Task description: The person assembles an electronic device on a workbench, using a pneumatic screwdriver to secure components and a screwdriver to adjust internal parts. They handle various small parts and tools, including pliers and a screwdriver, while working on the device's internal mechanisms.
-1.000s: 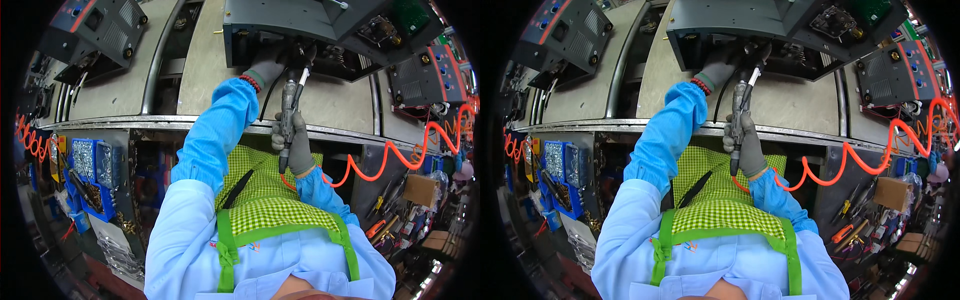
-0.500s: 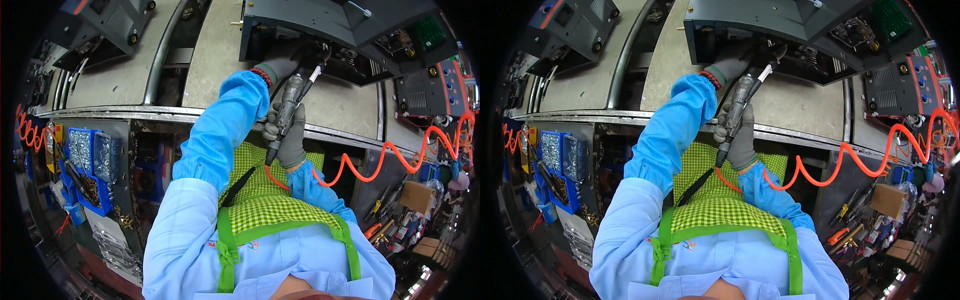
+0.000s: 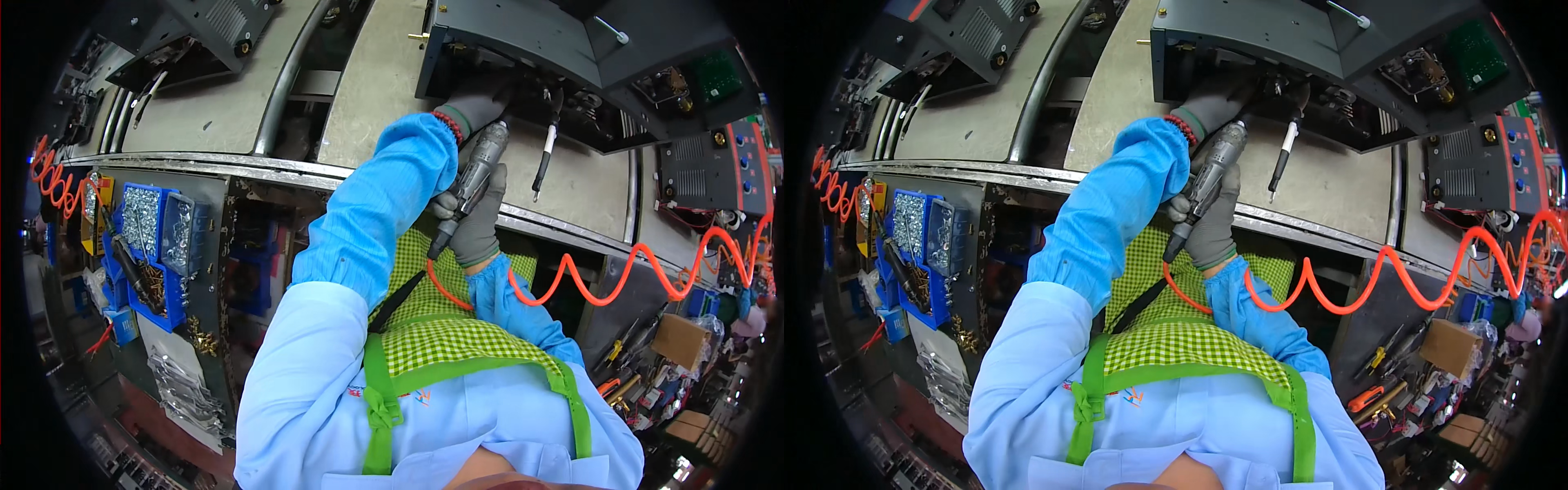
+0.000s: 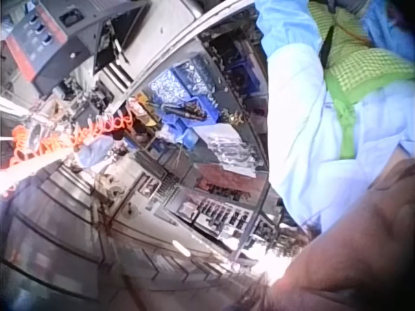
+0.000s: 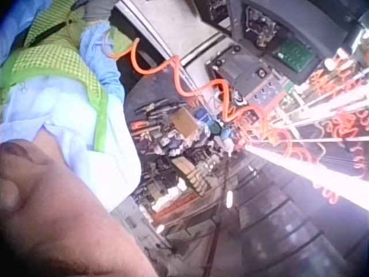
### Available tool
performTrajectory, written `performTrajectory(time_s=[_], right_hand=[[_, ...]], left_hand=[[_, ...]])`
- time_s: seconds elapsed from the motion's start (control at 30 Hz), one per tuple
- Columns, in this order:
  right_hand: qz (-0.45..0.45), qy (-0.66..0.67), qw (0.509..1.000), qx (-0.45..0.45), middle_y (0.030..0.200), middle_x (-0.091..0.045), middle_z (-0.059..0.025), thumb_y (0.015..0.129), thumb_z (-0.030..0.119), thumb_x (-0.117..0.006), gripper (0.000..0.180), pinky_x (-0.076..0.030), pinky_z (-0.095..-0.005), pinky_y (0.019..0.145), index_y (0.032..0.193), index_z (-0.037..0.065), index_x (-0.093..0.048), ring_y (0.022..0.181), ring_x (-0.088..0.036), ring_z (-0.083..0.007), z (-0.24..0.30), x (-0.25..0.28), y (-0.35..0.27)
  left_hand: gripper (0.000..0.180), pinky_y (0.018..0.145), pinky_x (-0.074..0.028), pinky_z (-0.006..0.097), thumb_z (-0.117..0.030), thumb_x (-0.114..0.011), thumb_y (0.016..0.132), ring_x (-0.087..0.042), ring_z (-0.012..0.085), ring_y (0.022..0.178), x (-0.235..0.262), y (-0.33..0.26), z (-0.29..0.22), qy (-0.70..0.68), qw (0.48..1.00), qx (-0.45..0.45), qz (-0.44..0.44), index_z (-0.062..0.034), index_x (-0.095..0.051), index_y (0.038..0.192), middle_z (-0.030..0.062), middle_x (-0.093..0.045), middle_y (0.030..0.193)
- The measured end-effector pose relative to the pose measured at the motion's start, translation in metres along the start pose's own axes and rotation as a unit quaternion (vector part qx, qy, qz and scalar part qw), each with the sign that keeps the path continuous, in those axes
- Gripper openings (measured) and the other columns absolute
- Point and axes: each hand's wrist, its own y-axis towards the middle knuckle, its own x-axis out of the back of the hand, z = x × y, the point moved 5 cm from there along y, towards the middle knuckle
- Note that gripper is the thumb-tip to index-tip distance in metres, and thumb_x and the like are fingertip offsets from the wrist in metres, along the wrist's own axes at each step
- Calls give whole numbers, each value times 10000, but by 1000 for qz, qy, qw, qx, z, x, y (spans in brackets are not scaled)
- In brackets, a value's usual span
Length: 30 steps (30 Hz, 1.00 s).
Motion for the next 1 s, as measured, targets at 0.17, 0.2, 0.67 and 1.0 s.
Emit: performTrajectory(time_s=[0.17,0.2,0.67,1.0], right_hand=[[-35,-2,999,8,661,-502,-20,844,721,-393,666,-337,-228,398,957,82,-541,486,-441,-105,5,-10,-8],[-34,-9,999,13,656,-508,-15,852,726,-368,671,-326,-222,396,935,88,-556,485,-432,-98,2,-14,-6],[89,118,985,-92,705,-454,-23,895,563,-491,578,-301,-205,366,1033,6,-557,460,-361,-80,53,29,-33],[80,98,987,-103,724,-489,-59,927,491,-488,533,-328,-202,346,1042,-27,-537,443,-399,-77,72,40,-40]], left_hand=[[315,829,-486,426,-272,-512,892,-609,355,941,3,-9,8,27,994,100,44,-101,-603,1139,172,-633,1083],[319,845,-477,433,-277,-504,889,-599,361,954,1,-9,11,46,995,80,34,-102,-605,1137,174,-630,1083],[378,898,-450,417,-370,-520,900,-573,362,1029,4,-3,13,37,986,94,130,-71,-613,1111,189,-616,1110],[342,857,-486,390,-337,-581,866,-612,328,957,19,-13,0,35,999,29,30,-83,-636,1089,165,-640,1064]])
